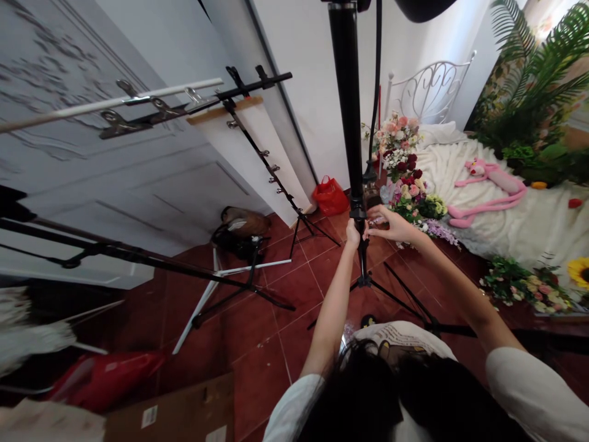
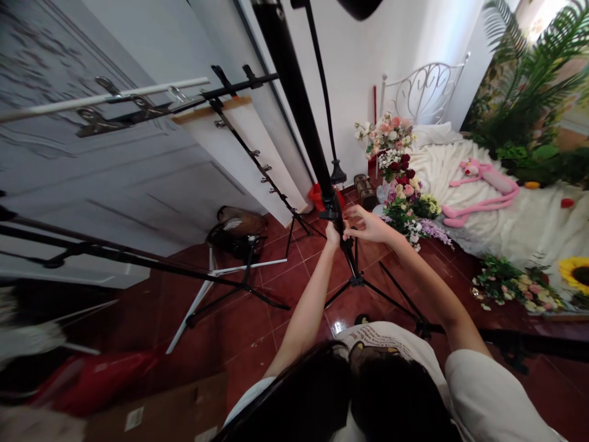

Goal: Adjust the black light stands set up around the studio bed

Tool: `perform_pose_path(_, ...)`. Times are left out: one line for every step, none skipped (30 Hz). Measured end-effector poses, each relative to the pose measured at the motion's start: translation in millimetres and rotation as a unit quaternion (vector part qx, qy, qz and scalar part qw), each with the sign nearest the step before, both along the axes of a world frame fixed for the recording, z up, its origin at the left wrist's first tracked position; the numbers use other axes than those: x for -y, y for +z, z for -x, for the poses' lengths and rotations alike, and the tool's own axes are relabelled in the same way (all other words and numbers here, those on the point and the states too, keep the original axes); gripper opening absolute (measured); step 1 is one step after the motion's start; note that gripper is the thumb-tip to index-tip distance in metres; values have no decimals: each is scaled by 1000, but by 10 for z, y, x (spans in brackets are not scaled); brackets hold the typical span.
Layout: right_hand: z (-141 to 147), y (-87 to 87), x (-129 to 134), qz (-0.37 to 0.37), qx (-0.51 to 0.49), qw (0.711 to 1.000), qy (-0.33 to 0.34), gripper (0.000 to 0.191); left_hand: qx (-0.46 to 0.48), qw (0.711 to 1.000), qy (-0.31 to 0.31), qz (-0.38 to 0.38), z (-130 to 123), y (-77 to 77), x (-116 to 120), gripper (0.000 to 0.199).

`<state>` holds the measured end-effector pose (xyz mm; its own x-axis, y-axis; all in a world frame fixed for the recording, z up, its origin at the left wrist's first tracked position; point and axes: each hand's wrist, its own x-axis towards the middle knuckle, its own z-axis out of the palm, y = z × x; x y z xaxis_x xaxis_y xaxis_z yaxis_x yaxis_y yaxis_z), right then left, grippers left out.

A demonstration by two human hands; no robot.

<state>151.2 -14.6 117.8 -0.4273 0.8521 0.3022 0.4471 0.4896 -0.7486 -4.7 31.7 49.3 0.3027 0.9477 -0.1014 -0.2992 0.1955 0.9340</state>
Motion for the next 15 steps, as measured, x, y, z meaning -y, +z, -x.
perform_pose_path(-46, -152, 66, -4, 26, 999, -19, 44, -2, 1000, 0, -7, -3, 8, 1, 76)
perform_pose_path(-75, -295, 124, -9, 59, 997, -38, 38, -4, 1000, -4, -14, -5, 18, 3, 77)
perform_pose_path(-87, -422, 170, -14, 88, 995, -53, 36, -5, 1000, -11, -19, -6, 28, 4, 77)
perform_pose_path(-84, -527, 203, -17, 110, 992, -59, 37, -6, 1000, -17, -23, -5, 36, 6, 77)
perform_pose_path(-69, -607, 222, -17, 129, 990, -60, 39, -5, 999, -23, -26, -2, 43, 8, 78)
perform_pose_path(-44, -662, 228, -15, 142, 988, -60, 41, -4, 999, -26, -29, 2, 48, 10, 78)
perform_pose_path(-13, -694, 223, -12, 152, 986, -59, 42, -2, 999, -29, -31, 7, 51, 12, 79)
perform_pose_path(20, -709, 209, -8, 161, 985, -60, 42, 1, 999, -34, -31, 12, 52, 13, 80)
perform_pose_path(51, -712, 189, -4, 167, 984, -65, 42, 4, 999, -38, -30, 16, 50, 14, 81)
perform_pose_path(79, -711, 164, 1, 170, 983, -73, 41, 7, 999, -41, -27, 20, 48, 14, 81)
perform_pose_path(103, -712, 135, 8, 169, 982, -82, 39, 9, 999, -43, -23, 22, 45, 12, 81)
perform_pose_path(121, -722, 103, 17, 162, 982, -92, 38, 12, 999, -44, -16, 23, 42, 10, 81)
perform_pose_path(135, -743, 68, 30, 148, 983, -103, 38, 15, 999, -44, -9, 22, 39, 7, 81)
perform_pose_path(145, -777, 31, 43, 126, 984, -117, 38, 18, 999, -43, -2, 21, 38, 4, 81)
perform_pose_path(153, -824, -8, 56, 100, 984, -133, 38, 22, 999, -41, 3, 20, 37, 2, 81)
